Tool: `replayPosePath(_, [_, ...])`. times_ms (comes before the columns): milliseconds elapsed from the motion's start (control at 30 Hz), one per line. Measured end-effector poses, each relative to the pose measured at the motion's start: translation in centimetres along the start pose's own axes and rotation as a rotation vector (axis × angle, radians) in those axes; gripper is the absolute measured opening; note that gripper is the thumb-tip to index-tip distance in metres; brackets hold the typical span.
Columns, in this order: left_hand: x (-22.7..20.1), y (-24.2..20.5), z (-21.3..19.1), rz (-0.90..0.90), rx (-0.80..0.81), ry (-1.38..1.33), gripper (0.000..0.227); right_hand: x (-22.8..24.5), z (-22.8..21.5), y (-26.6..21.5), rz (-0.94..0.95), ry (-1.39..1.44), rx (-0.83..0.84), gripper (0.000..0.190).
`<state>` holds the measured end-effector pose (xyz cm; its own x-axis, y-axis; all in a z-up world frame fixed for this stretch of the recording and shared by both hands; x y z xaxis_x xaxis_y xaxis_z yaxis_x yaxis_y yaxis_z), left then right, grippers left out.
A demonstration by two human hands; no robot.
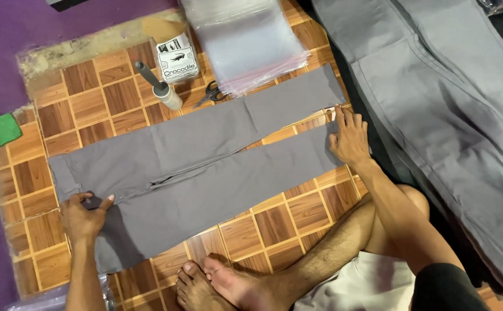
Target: Using a lint roller to clean a pair of pants and then folding them neatly on the floor.
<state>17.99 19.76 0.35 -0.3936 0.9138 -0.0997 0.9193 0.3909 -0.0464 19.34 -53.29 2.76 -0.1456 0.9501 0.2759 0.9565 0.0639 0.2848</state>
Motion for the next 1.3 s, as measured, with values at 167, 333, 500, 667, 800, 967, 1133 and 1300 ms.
replayPosePath(167, [3.6, 2.3, 1.0, 0.010, 0.052, -0.341, 0.038, -0.8, 0.4, 0.2, 0.023, 0.031, -0.021, 0.072])
replayPosePath(333, [6.6, 4.2, 0.9, 0.078, -0.079, -0.353, 0.059, 0.7, -2.0, 1.1, 0.006, 0.179, -0.066, 0.065])
replayPosePath(500, [2.5, 3.8, -2.6, 0.057, 0.056, -0.117, 0.094, 0.9, -2.4, 2.6, -0.016, 0.167, -0.091, 0.067])
replayPosePath(667, [-2.3, 7.9, -2.1, 0.326, 0.135, 0.284, 0.147, 6.7, -1.8, 8.7, -0.303, 0.273, 0.129, 0.055])
replayPosePath(800, [-4.4, 11.9, 2.8, 0.581, -0.004, 0.641, 0.198, 10.4, 0.5, 13.8, -0.468, 0.286, 0.246, 0.069])
replayPosePath(967, [-7.2, 9.2, 0.2, 0.577, 0.048, 0.688, 0.144, 4.0, 9.9, 16.4, -0.268, -0.082, 0.551, 0.088])
replayPosePath(1133, [-5.7, 7.0, -0.6, 0.569, -0.157, 0.542, 0.182, 5.7, 8.2, 15.4, -0.272, 0.004, 0.496, 0.066])
replayPosePath(1300, [-15.4, -5.0, -8.3, 0.715, -0.091, -0.107, 0.012, 5.6, 9.8, 14.8, -0.294, -0.326, 0.443, 0.053])
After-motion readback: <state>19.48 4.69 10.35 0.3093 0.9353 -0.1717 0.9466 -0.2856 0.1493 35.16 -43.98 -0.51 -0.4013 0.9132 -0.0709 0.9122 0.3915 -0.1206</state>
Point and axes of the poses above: each hand's wrist, its own y-axis towards the middle knuckle, its own z-axis out of the palm, x = y × z, the point moved 10 cm from there along y, towards the middle knuckle, and after that the axes turned 11 degrees about y, right-handed, at the moved point
